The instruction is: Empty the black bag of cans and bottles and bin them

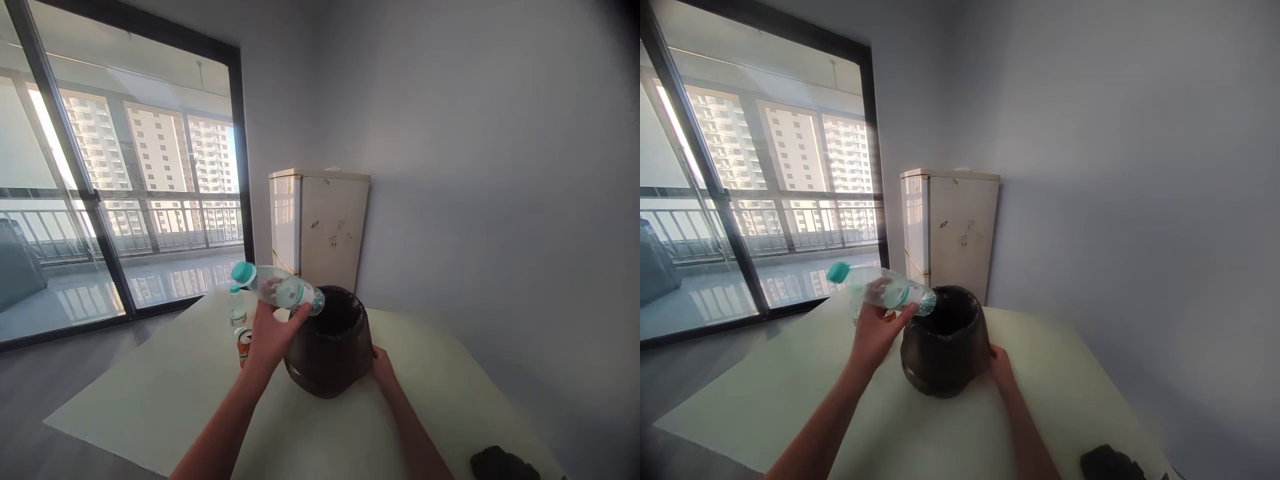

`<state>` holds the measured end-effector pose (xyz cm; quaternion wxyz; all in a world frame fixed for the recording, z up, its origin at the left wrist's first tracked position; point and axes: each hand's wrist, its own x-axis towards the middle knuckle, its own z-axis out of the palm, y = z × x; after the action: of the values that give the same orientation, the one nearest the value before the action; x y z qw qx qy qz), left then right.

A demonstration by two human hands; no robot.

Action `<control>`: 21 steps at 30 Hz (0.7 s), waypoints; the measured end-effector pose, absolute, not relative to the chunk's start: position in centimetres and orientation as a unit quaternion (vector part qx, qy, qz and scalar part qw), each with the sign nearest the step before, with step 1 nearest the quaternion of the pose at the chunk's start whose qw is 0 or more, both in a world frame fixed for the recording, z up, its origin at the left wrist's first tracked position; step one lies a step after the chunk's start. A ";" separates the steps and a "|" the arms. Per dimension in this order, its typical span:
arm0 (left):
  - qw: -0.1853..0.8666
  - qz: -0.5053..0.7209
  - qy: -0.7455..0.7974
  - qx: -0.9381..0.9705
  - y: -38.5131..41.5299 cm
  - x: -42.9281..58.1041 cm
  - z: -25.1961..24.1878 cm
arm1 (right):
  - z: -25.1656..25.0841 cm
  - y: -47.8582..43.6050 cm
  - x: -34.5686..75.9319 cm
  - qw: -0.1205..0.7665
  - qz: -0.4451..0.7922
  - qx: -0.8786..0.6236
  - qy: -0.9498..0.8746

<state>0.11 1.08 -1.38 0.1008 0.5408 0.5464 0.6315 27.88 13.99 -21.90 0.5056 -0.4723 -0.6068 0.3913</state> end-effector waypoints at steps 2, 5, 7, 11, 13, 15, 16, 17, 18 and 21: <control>0.123 0.614 0.540 0.562 2.7 1.0 0.1 | -21.9 14.0 27.8 0.496 0.401 -0.471 -0.609; 0.148 0.579 0.530 0.602 4.3 2.0 0.0 | -21.8 14.0 27.7 0.490 0.402 -0.479 -0.607; 0.163 0.565 0.533 0.609 4.5 2.1 -0.6 | -21.6 14.0 27.6 0.487 0.401 -0.486 -0.604; 0.119 0.616 0.510 0.589 3.4 0.3 -1.0 | -21.0 13.9 27.6 0.480 0.405 -0.506 -0.592; 0.064 0.663 0.505 0.549 3.2 -2.4 -0.9 | -20.7 14.0 27.8 0.479 0.411 -0.516 -0.579; -0.019 0.702 0.524 0.482 3.8 -6.4 -0.9 | -20.5 14.2 28.1 0.486 0.425 -0.519 -0.560; -0.071 0.707 0.548 0.440 4.4 -8.7 -1.1 | -20.6 14.4 28.2 0.492 0.435 -0.518 -0.549; -0.113 0.703 0.575 0.404 5.3 -11.1 -1.4 | -20.7 14.6 28.4 0.499 0.447 -0.513 -0.536; -0.135 0.688 0.599 0.386 6.3 -13.4 -1.8 | -20.9 14.8 28.5 0.507 0.461 -0.507 -0.522; -0.133 0.597 0.664 0.429 9.8 -18.6 -3.9 | -21.6 15.3 28.8 0.528 0.500 -0.490 -0.481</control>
<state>-18.61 9.77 -3.93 -0.1334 0.4286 0.6645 0.5974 28.79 15.29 -21.55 0.5282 -0.4898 -0.4806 0.5001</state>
